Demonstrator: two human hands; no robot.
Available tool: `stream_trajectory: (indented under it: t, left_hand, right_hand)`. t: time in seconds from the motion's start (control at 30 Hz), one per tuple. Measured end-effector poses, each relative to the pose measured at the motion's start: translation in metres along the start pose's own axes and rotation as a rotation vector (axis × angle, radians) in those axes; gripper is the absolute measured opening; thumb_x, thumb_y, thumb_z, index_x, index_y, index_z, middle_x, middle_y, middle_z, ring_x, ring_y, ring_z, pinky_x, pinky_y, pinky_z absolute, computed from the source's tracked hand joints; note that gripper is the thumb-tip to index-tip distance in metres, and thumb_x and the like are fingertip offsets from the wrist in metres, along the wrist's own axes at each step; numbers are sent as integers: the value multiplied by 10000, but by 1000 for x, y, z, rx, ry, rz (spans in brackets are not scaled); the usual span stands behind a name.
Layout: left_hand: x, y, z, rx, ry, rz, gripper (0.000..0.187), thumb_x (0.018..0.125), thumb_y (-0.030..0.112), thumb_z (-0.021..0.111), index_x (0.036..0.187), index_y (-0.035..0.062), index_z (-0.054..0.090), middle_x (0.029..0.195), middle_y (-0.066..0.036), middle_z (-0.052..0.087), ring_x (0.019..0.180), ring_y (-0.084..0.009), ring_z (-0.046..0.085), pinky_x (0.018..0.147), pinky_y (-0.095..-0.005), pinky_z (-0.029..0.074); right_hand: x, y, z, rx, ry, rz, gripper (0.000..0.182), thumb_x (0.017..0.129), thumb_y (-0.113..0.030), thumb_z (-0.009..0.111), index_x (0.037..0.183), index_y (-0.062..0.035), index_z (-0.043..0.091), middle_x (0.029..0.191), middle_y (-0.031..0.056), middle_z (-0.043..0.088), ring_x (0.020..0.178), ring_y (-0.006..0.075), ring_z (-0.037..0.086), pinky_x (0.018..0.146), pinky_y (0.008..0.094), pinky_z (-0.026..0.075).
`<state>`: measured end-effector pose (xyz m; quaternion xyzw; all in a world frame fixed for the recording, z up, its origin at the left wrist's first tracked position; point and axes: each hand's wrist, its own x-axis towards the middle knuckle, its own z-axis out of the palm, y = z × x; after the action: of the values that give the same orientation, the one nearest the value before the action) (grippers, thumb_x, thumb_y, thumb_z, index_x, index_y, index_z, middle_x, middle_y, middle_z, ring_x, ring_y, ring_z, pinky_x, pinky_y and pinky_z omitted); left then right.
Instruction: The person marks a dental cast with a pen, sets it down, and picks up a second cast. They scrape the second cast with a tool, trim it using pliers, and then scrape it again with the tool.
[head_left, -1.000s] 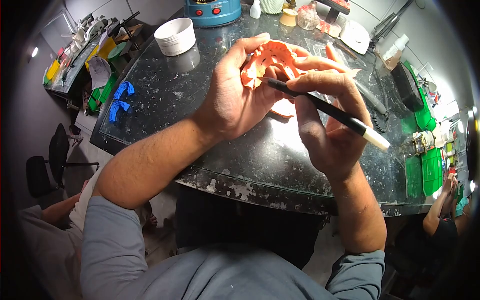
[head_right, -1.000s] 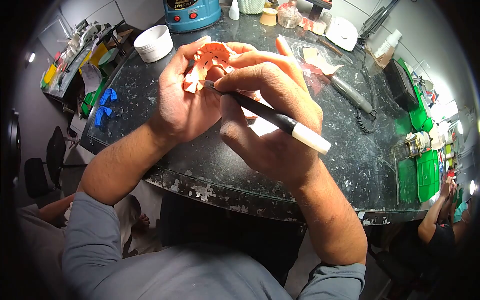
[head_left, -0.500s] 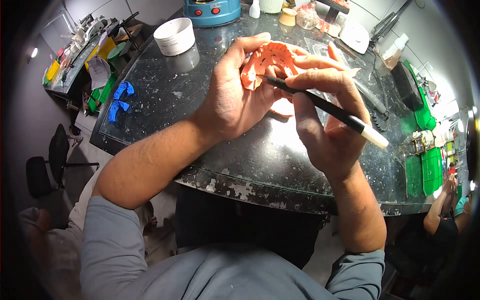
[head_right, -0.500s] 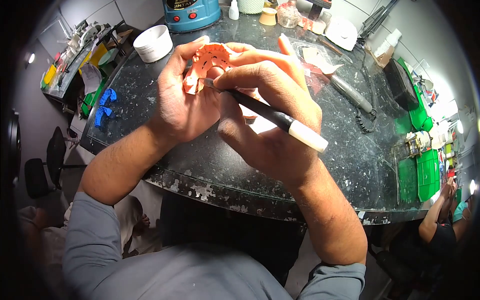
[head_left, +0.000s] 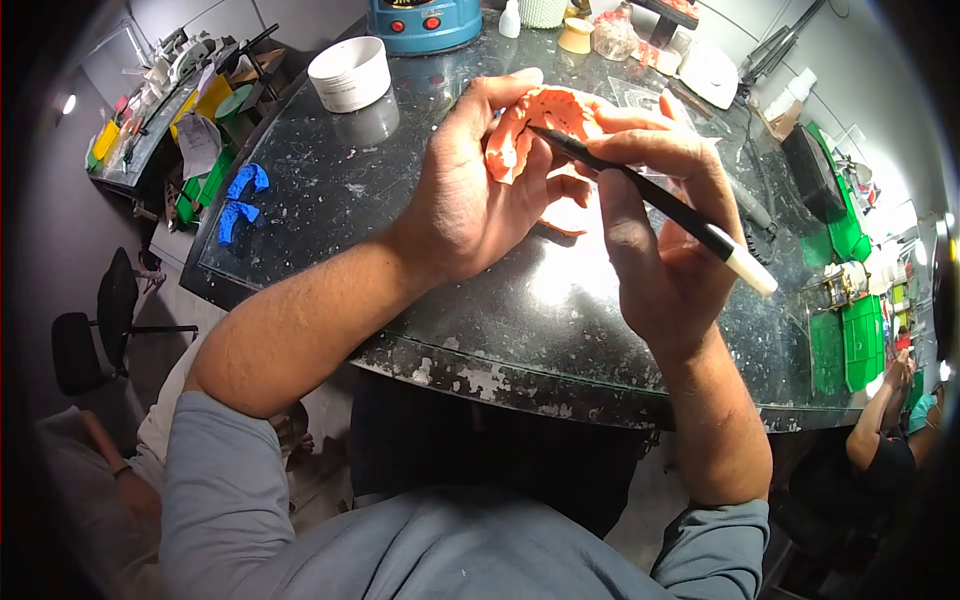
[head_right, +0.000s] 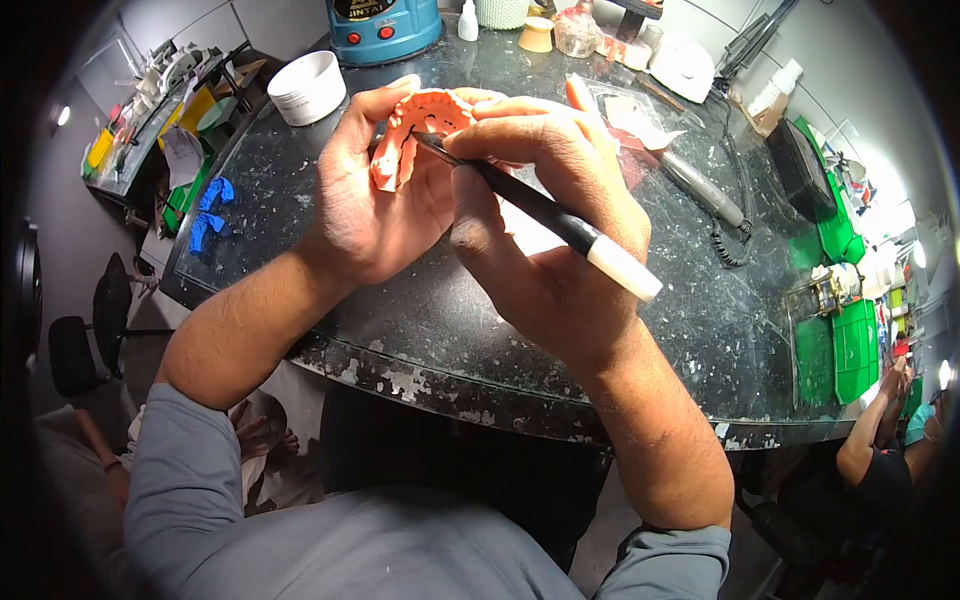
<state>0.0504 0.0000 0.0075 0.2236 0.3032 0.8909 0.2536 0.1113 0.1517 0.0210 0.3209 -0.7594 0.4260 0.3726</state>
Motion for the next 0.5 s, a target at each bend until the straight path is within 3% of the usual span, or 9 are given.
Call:
stream_trajectory:
  t: [0.13, 0.2, 0.5]
  left_hand:
    - [1, -1, -1, 18, -9, 2, 401, 963, 414, 424, 1028, 64, 608, 989, -56, 670, 917, -172, 614, 803, -368, 473]
    - [0, -1, 2, 25, 6, 7, 407, 960, 420, 425, 1024, 63, 607, 983, -56, 668, 909, -172, 612, 795, -369, 475]
    - [1, -1, 3, 52, 14, 38, 413, 946, 423, 427, 1015, 54, 599, 966, -60, 642, 897, -174, 605, 767, -368, 480]
  right_hand:
    - [2, 3, -1, -63, -35, -123, 208, 848, 63, 575, 1053, 45, 604, 1107, 189, 634, 1066, 244, 614, 970, 378, 455]
    - [2, 0, 5, 20, 106, 8, 219, 748, 27, 674, 959, -30, 674, 990, 108, 699, 1028, 248, 656, 1045, 466, 347]
    - [1, 2, 5, 66, 135, 33, 221, 759, 22, 673, 977, -17, 675, 989, 115, 697, 998, 230, 656, 1034, 444, 367]
